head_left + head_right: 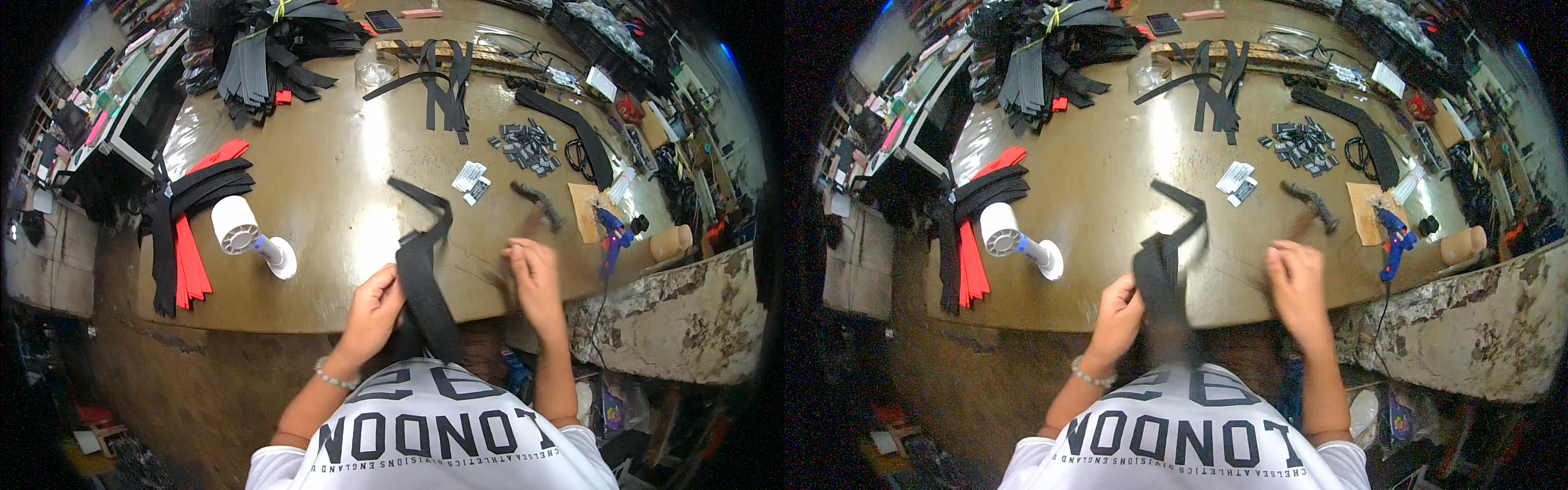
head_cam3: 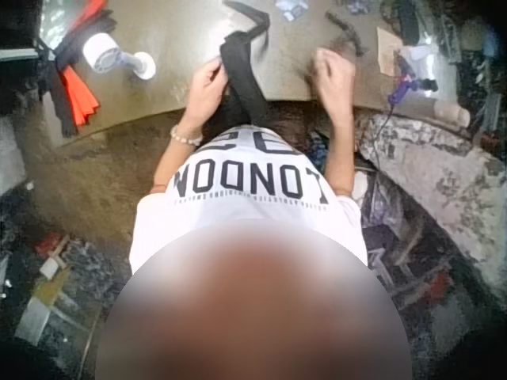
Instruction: The person assembles black fabric straps by applying hot glue with a glue gun, attaching small rectangular tags, and hammering them flat. The person repeats this process for multiple straps, arranging them on the table as they work.
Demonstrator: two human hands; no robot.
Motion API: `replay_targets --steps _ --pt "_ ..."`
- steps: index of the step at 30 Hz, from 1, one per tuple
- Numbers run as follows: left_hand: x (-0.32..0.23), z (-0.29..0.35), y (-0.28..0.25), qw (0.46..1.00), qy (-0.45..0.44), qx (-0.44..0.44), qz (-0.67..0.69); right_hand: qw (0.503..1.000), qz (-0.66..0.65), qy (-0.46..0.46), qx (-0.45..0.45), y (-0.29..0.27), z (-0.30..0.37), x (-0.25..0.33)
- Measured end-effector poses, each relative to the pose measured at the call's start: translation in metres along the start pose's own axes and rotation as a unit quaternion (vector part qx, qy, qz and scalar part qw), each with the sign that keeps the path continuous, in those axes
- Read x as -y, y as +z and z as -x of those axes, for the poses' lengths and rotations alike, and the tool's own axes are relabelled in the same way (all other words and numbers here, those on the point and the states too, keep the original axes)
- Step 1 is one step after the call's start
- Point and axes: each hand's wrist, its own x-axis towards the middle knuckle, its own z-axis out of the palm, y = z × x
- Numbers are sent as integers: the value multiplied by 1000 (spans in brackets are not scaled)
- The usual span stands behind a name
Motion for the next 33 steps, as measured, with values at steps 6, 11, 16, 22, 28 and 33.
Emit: replay_targets --steps 6,11,16,22,28,33 --pt "27 -1 21 990 -68 -26 125 995 40 10 92 44 -11 42" --pt "15 2 12 987 36 12 -154 828 -484 148 243 68 -9 56" --pt "-26 -3 5 926 217 -28 -307 790 -529 142 276 59 -23 51" --pt "-37 -25 -7 947 101 28 -304 779 -417 30 467 35 -53 24" --pt "-12 -25 -3 963 81 -57 -250 686 -571 194 408 69 -89 44" --pt "5 -30 -2 904 149 -114 -384 939 -215 -223 151 41 -75 64"
